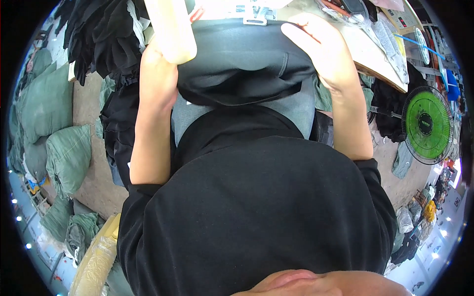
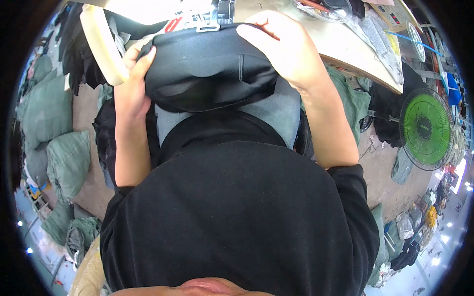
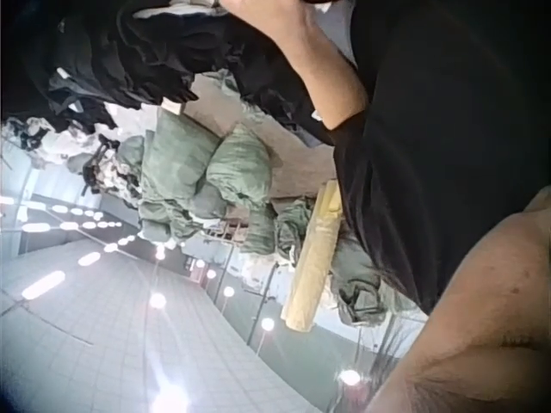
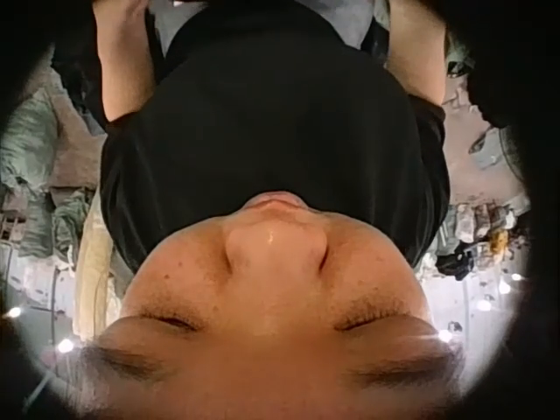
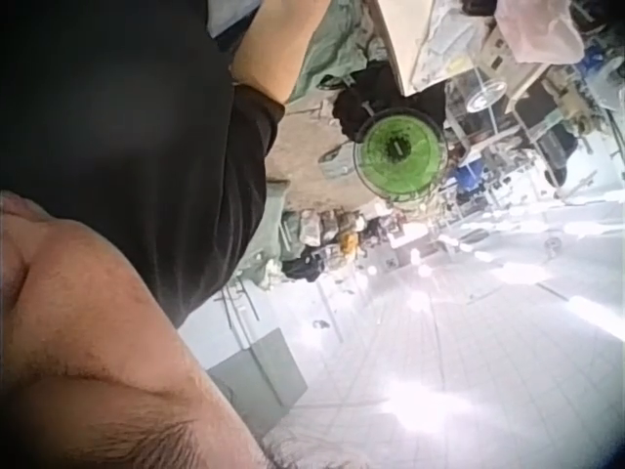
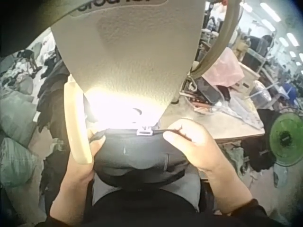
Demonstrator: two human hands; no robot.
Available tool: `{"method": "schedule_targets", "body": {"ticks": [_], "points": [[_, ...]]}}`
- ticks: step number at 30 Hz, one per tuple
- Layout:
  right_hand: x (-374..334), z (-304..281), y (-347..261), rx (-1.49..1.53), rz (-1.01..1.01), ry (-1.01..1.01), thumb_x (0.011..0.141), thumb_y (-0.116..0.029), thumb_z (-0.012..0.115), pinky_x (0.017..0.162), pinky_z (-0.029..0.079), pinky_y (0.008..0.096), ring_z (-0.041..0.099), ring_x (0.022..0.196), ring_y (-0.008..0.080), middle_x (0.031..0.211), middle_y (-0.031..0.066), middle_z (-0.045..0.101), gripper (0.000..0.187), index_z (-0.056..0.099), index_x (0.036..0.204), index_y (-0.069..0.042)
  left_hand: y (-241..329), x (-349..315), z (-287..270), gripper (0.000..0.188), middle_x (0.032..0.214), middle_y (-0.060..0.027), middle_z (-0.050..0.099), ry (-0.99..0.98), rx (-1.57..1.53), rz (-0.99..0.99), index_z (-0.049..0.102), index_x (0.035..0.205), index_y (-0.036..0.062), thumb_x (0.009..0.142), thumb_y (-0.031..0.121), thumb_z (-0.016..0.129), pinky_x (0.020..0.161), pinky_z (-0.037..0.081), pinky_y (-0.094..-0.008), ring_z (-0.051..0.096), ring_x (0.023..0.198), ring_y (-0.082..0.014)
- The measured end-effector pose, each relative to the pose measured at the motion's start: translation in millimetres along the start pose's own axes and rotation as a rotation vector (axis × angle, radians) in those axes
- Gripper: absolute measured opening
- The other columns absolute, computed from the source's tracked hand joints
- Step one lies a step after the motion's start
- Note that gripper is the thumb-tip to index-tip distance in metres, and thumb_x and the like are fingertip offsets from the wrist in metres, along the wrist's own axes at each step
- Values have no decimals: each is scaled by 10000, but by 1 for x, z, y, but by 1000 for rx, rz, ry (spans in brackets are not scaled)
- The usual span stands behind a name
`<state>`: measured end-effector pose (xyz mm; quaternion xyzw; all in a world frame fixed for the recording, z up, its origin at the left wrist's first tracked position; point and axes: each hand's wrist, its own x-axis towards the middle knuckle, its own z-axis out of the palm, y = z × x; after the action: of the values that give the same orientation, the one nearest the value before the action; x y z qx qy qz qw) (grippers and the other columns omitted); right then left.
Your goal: Trimming and preparing garment components using a small cutting tool at a textile workstation.
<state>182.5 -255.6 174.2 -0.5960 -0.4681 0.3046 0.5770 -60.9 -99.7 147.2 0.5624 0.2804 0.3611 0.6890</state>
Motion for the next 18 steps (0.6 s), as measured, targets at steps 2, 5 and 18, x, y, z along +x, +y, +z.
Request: {"method": "schedule_targets", "body": {"ticks": [2,5,18], "points": [[14,2,-2,-96,-2,-14,930,-106,701,818,471,216,601,870,81,912,15,665,154,666,1015,17,-12,19,-10,269,1099,-69,660,21,74,95,652,1169,3,926,117,667,963,424,-270,581,1035,-156],[39,8,1,-57,-30,9,950,-43,658,716,486,231,609,788,88,873,25,675,67,619,947,11,-2,45,-9,194,1045,-73,704,59,81,174,656,1128,-29,956,50,610,845,522,-271,662,930,-128],[51,-51,-14,-341,250,-528,906,-132,723,647,439,253,521,710,72,808,-47,610,217,676,1063,9,25,76,-69,274,1168,-153,687,463,-205,56,650,1182,-42,912,-2,631,990,493,-371,649,1078,-259]]}}
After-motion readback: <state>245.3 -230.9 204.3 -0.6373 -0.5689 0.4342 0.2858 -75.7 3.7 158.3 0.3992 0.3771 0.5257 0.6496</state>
